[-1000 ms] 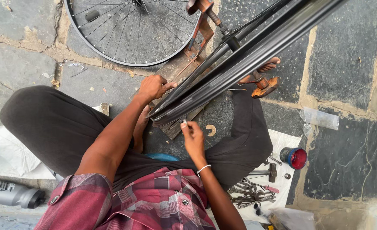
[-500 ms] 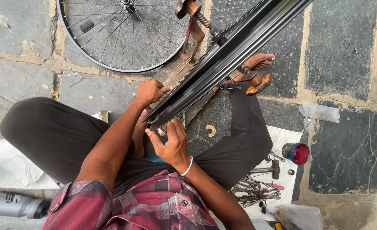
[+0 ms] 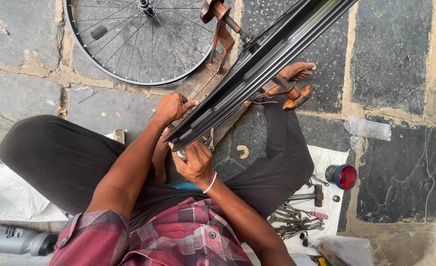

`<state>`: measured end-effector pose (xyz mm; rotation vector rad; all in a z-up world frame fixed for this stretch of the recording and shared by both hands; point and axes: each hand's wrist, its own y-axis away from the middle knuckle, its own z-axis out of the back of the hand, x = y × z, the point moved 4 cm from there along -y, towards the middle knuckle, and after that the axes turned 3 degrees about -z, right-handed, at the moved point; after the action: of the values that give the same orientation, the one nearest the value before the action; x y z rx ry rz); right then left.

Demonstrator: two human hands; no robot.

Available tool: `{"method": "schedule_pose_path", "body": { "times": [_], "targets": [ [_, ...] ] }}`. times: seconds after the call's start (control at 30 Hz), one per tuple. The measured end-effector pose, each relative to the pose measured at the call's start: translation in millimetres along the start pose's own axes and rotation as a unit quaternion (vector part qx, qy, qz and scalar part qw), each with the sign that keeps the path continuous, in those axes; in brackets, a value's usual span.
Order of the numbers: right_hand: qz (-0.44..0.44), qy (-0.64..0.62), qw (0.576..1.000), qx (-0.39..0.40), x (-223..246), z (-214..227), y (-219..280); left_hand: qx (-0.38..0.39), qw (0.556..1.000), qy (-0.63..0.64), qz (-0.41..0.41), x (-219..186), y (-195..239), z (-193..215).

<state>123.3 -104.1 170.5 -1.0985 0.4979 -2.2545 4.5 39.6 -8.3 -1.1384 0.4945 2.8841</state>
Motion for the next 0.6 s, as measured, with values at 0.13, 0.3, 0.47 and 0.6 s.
{"method": "schedule_pose_path", "body": {
  "times": [0.13,0.3,0.47,0.6],
  "targets": [
    [0.03,0.023,0.999,0.031,-12,-7,-1,0.001,1.0,-0.003,0.003,0,2,0],
    [0.029,0.011,1.0,0.0,11,9,-18,0.0,1.0,0.01,0.003,-1,1,2],
    [-0.009,-0.134,0.986,-0.104,61,56,-32,0.0,1.0,-0.019,0.004,3,2,-1],
    [-0.037,-0.109,0.99,-0.077,70,64,-48,-0.008,1.0,-0.012,-0.008,2,-3,-1]
  ]
}}
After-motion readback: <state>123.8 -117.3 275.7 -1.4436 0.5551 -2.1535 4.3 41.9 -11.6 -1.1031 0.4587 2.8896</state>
